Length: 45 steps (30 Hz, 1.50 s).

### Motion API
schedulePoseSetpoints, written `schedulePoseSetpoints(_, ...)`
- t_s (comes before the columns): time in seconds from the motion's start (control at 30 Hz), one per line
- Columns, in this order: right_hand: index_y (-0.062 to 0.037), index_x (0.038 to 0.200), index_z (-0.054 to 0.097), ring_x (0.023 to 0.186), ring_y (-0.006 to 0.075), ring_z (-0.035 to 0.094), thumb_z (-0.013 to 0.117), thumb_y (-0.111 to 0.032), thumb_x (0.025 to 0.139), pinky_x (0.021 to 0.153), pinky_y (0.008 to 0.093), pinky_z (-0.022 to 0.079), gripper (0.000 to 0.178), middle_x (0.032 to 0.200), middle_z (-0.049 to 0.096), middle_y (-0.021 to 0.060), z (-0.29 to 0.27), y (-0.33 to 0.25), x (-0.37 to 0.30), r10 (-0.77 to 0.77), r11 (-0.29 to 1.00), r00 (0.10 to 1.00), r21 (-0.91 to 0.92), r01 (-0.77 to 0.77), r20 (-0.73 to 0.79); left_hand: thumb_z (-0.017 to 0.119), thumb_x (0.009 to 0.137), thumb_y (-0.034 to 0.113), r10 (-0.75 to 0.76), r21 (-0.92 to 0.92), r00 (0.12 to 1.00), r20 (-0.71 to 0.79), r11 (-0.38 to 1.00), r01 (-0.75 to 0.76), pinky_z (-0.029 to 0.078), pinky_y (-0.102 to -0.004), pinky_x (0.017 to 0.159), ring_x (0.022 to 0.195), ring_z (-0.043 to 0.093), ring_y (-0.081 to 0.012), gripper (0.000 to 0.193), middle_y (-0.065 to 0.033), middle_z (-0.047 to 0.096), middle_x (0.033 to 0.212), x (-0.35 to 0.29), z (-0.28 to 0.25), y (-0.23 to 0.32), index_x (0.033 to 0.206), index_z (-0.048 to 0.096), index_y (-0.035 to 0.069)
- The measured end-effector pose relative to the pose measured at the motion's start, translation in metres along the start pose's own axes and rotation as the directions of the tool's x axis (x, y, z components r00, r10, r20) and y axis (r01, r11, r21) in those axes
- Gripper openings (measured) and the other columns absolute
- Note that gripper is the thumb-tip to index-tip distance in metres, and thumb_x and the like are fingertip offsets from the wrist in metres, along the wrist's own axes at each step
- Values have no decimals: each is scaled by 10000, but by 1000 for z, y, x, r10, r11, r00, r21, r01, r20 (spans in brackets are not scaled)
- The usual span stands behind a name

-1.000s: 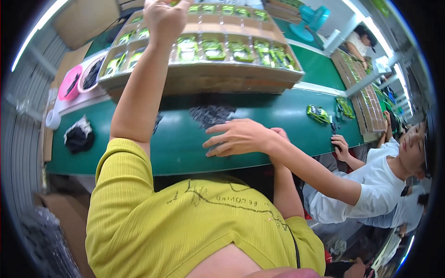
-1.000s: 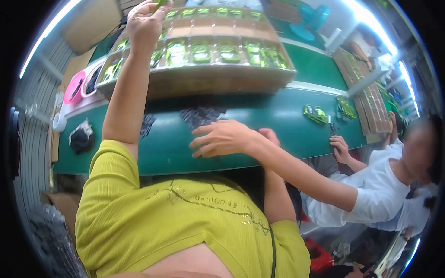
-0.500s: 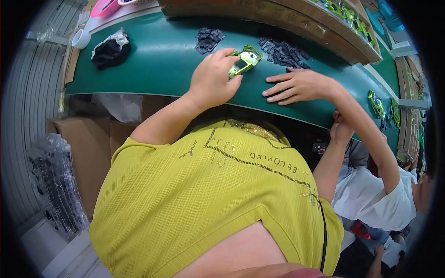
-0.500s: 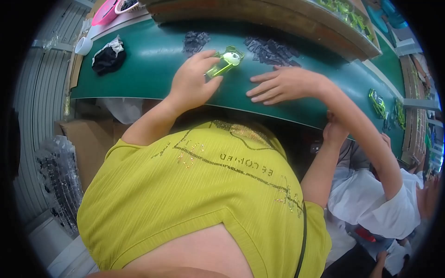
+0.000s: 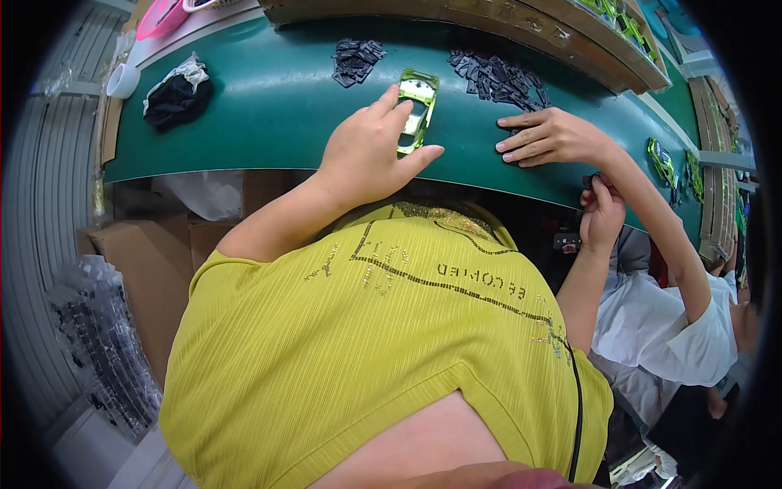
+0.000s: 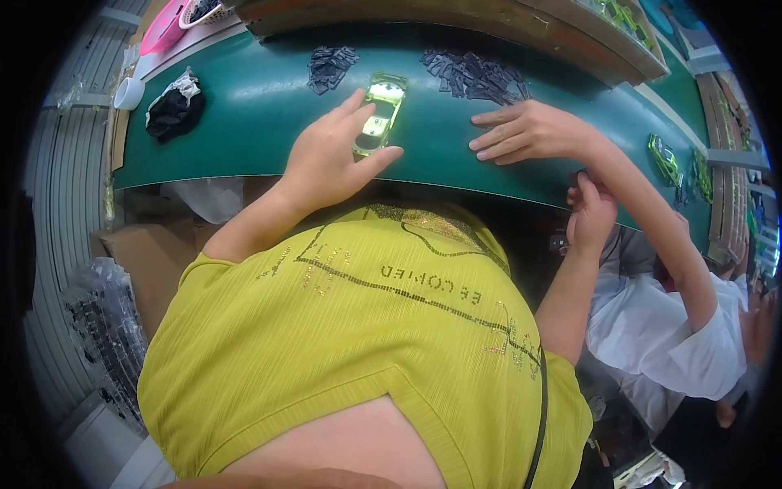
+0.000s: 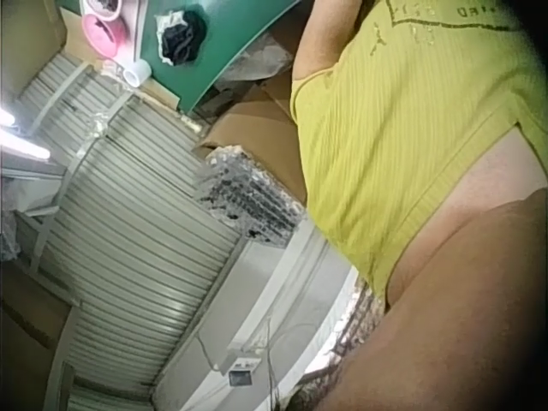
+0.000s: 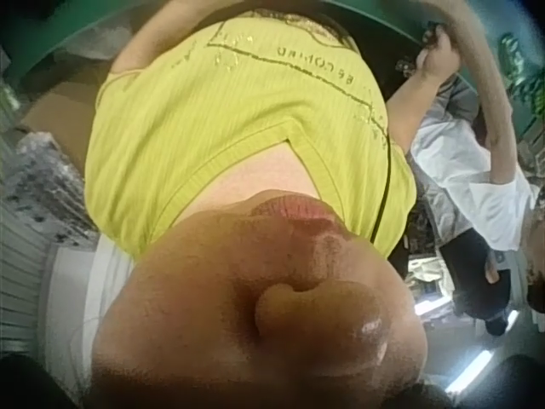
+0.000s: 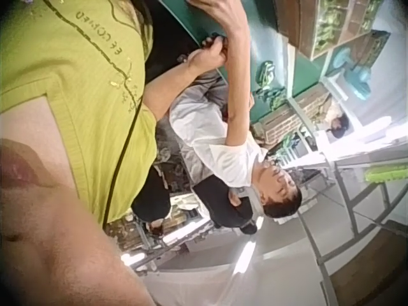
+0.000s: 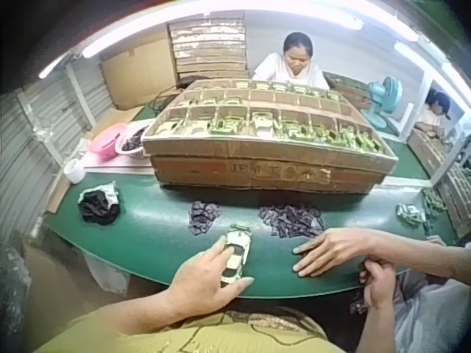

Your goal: The person applies liquid from a bottle onto small plastic parts, then takes a toy car shell and fits the plastic parts into the shell.

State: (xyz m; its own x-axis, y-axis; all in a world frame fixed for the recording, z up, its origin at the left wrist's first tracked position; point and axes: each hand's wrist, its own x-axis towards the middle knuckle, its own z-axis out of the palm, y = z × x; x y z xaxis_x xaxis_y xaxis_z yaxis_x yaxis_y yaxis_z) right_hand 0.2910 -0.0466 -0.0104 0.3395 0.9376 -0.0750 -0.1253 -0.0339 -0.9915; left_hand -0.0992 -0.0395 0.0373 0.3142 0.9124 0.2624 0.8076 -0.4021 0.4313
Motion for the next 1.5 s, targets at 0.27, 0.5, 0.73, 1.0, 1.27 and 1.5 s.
schedulePoseSetpoints(0.27,-57,1002,601,649,97,533,613,-46,853,554,212,400,150,858,623,53,-3,-2,-8,23,999,1000,30,-23,-18,684,774,251,17,-54,988,-156,998,-26,439,-400,946,1122,534,-363,436,-218,544,1256,15,-2,-33,1141,611,27)
schedulePoseSetpoints(0.5,-13,1110,581,618,69,512,569,-47,893,534,179,391,220,864,618,55,7,-16,-13,149,989,972,-45,-143,183,620,714,98,35,-82,999,-40,996,-38,375,-431,1030,1224,440,-376,475,-190,451,1380,38,10,-47,1188,608,127)
schedulePoseSetpoints(0.73,0,1071,602,631,76,562,595,-48,883,556,184,429,193,879,654,86,20,-25,-39,238,958,929,90,-273,284,600,709,95,142,4,976,166,989,-145,390,-426,1017,1207,452,-377,407,-192,476,1350,61,15,-30,1104,670,157)
schedulePoseSetpoints(1.0,8,1037,597,781,166,669,577,10,878,685,258,562,160,910,661,116,46,-8,-29,203,912,929,285,-294,308,664,740,183,15,103,982,189,994,-36,487,-384,806,909,587,-301,217,-104,621,961,64,10,-13,938,717,112)
schedulePoseSetpoints(1.27,70,1177,555,880,194,669,539,18,899,786,271,574,283,1031,649,176,73,-6,-19,286,870,908,315,-380,307,698,749,239,-61,-118,929,364,987,111,494,-380,704,802,624,-320,237,-137,648,848,58,20,1,859,671,30)
schedulePoseSetpoints(1.5,62,1196,556,884,193,670,531,-31,932,780,268,570,281,1052,651,179,77,-4,-18,252,922,931,226,-314,265,713,752,145,-86,-395,964,252,900,183,504,-350,707,778,634,-248,224,-123,646,876,49,44,9,915,641,8)
